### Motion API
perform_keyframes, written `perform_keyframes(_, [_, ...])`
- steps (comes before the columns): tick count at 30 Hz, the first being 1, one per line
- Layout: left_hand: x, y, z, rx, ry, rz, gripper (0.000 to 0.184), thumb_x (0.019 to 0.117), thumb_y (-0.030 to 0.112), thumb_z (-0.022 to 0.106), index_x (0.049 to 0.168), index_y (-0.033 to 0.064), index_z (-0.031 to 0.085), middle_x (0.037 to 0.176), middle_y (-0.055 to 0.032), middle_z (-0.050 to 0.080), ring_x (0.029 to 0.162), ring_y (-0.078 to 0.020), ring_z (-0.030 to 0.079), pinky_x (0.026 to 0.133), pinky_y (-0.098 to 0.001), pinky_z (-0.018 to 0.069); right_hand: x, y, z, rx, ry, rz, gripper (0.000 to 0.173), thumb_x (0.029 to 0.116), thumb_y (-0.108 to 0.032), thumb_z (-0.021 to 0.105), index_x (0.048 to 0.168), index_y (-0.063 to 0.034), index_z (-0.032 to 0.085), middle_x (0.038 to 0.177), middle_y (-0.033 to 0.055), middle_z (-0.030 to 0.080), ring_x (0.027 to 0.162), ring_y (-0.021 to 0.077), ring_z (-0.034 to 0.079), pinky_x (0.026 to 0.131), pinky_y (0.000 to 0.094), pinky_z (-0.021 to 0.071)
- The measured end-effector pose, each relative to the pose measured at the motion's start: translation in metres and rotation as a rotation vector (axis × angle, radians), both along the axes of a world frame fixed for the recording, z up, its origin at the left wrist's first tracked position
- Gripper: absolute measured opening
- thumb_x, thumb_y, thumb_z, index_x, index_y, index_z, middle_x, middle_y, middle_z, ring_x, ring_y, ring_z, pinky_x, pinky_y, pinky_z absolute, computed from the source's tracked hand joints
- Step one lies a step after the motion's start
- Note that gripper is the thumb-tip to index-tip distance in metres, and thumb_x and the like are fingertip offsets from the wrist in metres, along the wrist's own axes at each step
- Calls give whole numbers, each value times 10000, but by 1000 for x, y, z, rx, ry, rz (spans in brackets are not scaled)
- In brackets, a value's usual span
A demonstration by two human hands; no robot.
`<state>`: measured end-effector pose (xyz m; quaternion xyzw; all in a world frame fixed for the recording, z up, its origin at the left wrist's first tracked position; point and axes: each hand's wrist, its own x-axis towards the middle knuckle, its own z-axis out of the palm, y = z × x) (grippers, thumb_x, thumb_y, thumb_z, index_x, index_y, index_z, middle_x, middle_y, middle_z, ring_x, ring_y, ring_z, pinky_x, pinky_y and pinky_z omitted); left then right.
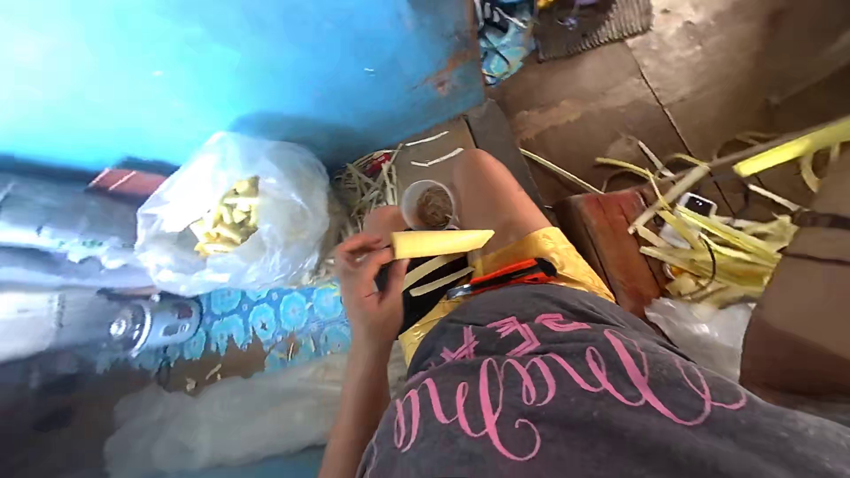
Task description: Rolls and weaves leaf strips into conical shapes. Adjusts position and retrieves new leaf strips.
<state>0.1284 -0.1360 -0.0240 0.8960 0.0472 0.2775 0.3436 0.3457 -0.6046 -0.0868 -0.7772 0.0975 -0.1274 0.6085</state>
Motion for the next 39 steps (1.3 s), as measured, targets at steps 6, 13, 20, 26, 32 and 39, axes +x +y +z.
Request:
perform_keyframes(6, [-17, -5, -14, 448, -233, 100, 73, 1010, 281, 644, 980, 218, 668, 1573, 1, 369, 1538, -198, 200, 1256, -462, 184, -71, 262, 93, 419, 345, 1867, 288, 1090, -170, 396, 1261, -96, 616, 954, 21, 754, 600, 70, 682, 491, 218, 578])
perform_keyframes(13, [-63, 73, -8, 654, -385, 377, 157, 1019, 172, 626, 1150, 118, 693, 1259, 2, 709, 1333, -152, 547, 1225, -473, 210, -95, 321, 101, 259, 577, 2074, 321, 1116, -246, 361, 1164, -109, 648, 789, -59, 730, 576, 15, 661, 513, 173, 562])
perform_keyframes(20, [-57, 32, -26, 535, -286, 226, 100, 1028, 149, 583, 1028, 139, 683, 1433, 13, 604, 1426, -135, 455, 1222, -432, 265, -97, 336, 109, 151, 456, 1902, 336, 1113, -247, 371, 1074, -118, 679, 703, -99, 685, 554, -14, 624, 509, 147, 529])
perform_keyframes(26, [-46, 23, 10, -543, -200, 27, 106, 973, 3, 615, 1045, -33, 683, 1109, -115, 694, 871, -143, 726, 776, -344, 648, -66, 340, 112, 125, -179, 1677, 495, 1075, -496, 413, 1247, -113, 675, 993, -2, 721, 884, 123, 702, 814, 329, 619])
perform_keyframes(32, [-48, 27, 16, -792, -106, 29, 141, 991, -4, 577, 1077, -11, 688, 1015, -44, 727, 776, -75, 700, 744, -269, 619, -90, 345, 81, 439, 715, 1812, 547, 1040, -279, 497, 1565, -185, 376, 1299, 86, 642, 1030, 202, 703, 841, 340, 622])
perform_keyframes(39, [-48, 31, 17, -890, -157, 51, 480, 1063, 31, 422, 1514, 152, 307, 1202, -54, 715, 807, -108, 726, 743, -268, 616, -99, 339, 81, 586, 728, 1770, 523, 1083, -307, 441, 1576, -220, 289, 1026, 17, 664, 682, 67, 614, 608, 198, 543])
